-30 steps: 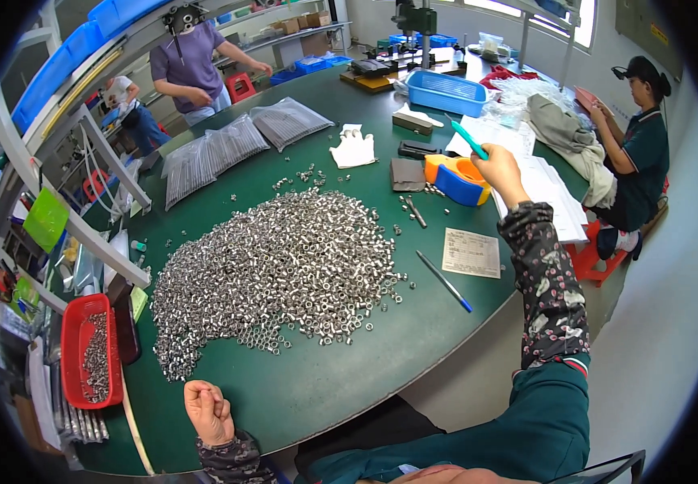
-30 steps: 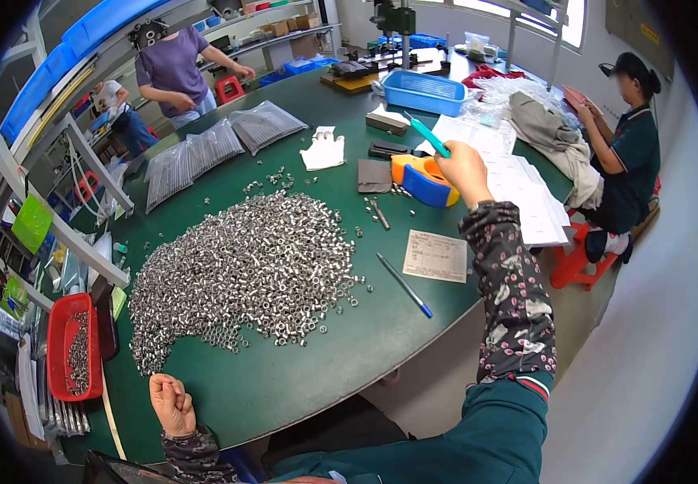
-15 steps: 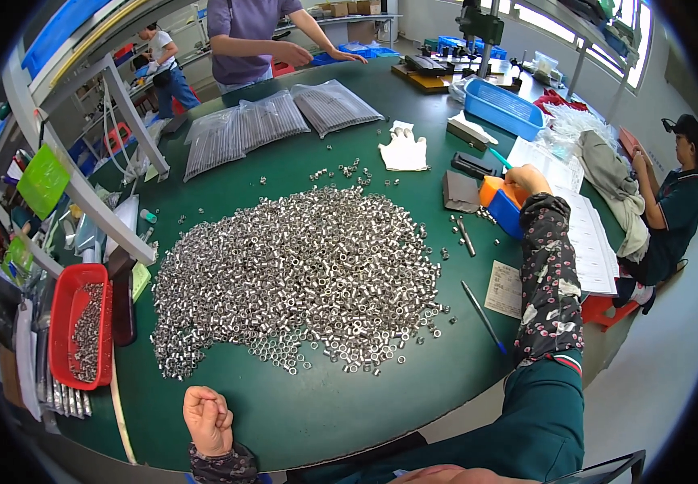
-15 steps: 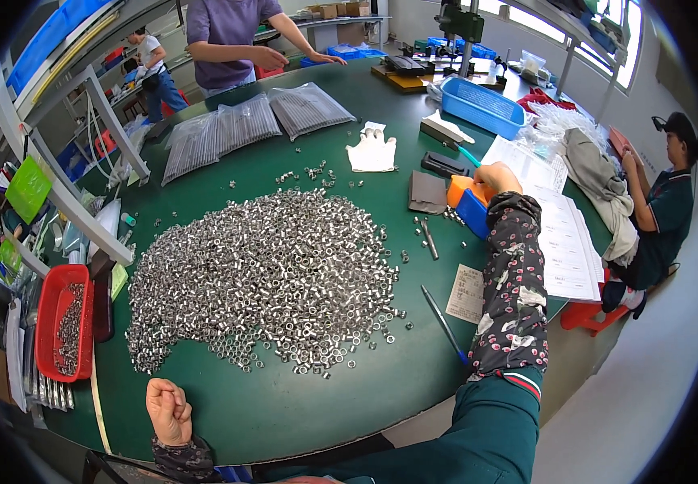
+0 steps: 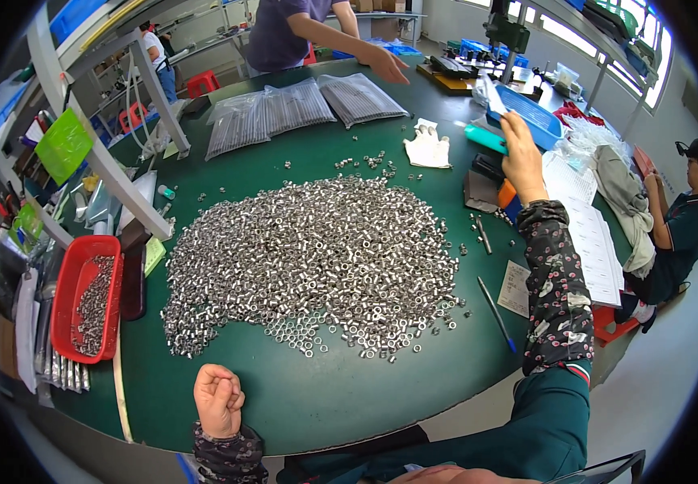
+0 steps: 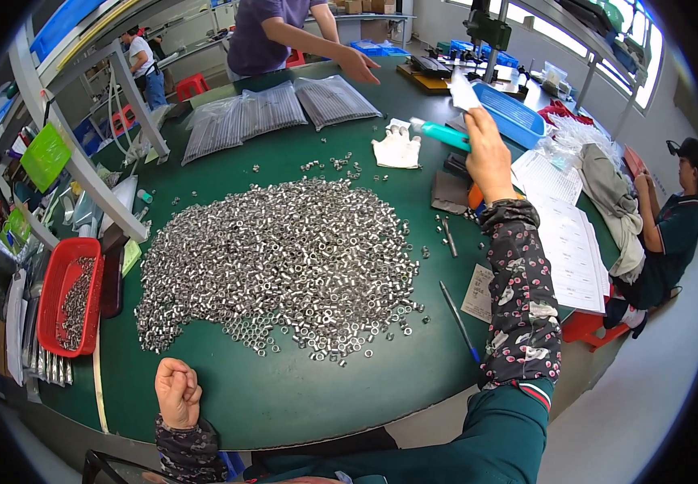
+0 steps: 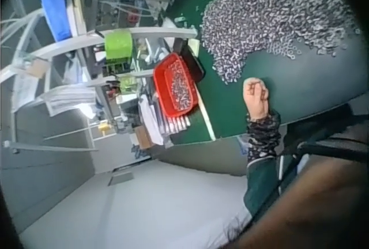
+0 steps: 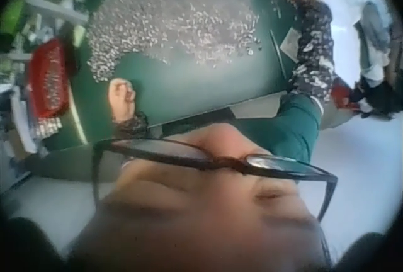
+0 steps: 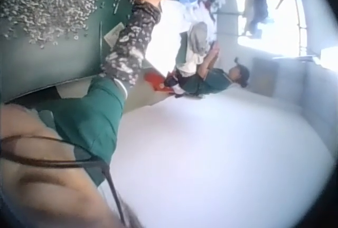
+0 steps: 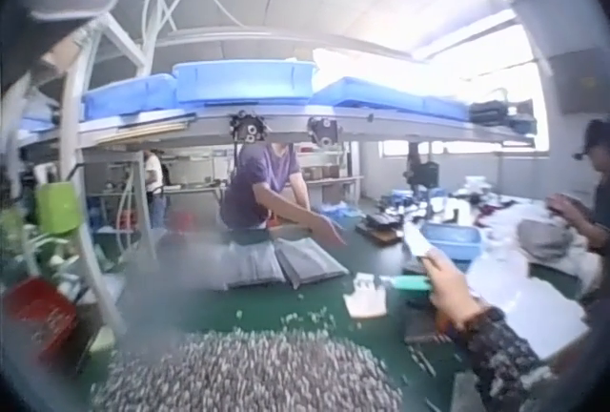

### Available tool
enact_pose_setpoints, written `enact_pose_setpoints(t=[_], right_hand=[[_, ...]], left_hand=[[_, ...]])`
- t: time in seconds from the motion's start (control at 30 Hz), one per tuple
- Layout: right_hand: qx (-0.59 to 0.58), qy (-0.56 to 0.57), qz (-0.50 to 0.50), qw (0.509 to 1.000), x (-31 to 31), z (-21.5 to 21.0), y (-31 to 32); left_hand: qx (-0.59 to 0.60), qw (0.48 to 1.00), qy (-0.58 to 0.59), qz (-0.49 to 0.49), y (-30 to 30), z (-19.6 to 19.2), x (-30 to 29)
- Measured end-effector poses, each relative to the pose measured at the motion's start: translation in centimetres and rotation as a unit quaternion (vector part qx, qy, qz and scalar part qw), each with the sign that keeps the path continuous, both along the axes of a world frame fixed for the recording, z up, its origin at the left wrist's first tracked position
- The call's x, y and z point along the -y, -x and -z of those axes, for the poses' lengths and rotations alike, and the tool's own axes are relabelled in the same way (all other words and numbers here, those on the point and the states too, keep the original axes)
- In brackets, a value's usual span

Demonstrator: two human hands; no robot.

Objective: Inspecting and sorting small metal components on a workbench using a utility knife.

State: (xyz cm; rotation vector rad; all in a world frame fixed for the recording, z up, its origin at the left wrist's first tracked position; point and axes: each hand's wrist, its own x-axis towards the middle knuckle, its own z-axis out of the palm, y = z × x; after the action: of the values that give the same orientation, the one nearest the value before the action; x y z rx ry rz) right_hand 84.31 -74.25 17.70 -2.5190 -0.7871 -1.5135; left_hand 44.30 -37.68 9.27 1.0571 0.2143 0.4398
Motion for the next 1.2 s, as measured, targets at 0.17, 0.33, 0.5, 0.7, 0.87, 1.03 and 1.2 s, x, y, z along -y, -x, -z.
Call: enact_pose_setpoints(t=[0.17,0.33,0.5,0.7,0.87,1.03,1.2], right_hand=[[-0.102,0.022,-0.092,0.990,-4.5,1.5,-0.4],[-0.213,0.050,-0.109,0.970,-7.5,3.5,0.4],[-0.299,0.037,-0.117,0.946,-8.9,3.6,1.2],[-0.286,-0.032,-0.207,0.935,-7.7,1.4,4.5],[-0.500,-0.188,-0.301,0.790,-14.0,-1.1,18.3],[-0.619,-0.188,-0.387,0.656,-18.6,-0.3,26.7],[-0.637,-0.211,-0.409,0.619,-21.4,2.5,28.7]], left_hand=[[-0.019,1.000,0.001,0.008,0.3,0.0,0.1],[-0.027,0.999,-0.002,0.019,0.6,-0.3,0.3],[-0.008,0.999,0.013,0.037,1.0,-0.2,0.0],[0.006,1.000,0.017,0.003,-0.4,-1.1,0.4],[0.019,0.999,-0.006,-0.028,-0.2,-0.9,-0.5],[0.065,0.997,0.047,-0.002,0.0,-1.6,-1.7],[0.068,0.996,0.055,0.017,0.2,-0.9,-2.7]])
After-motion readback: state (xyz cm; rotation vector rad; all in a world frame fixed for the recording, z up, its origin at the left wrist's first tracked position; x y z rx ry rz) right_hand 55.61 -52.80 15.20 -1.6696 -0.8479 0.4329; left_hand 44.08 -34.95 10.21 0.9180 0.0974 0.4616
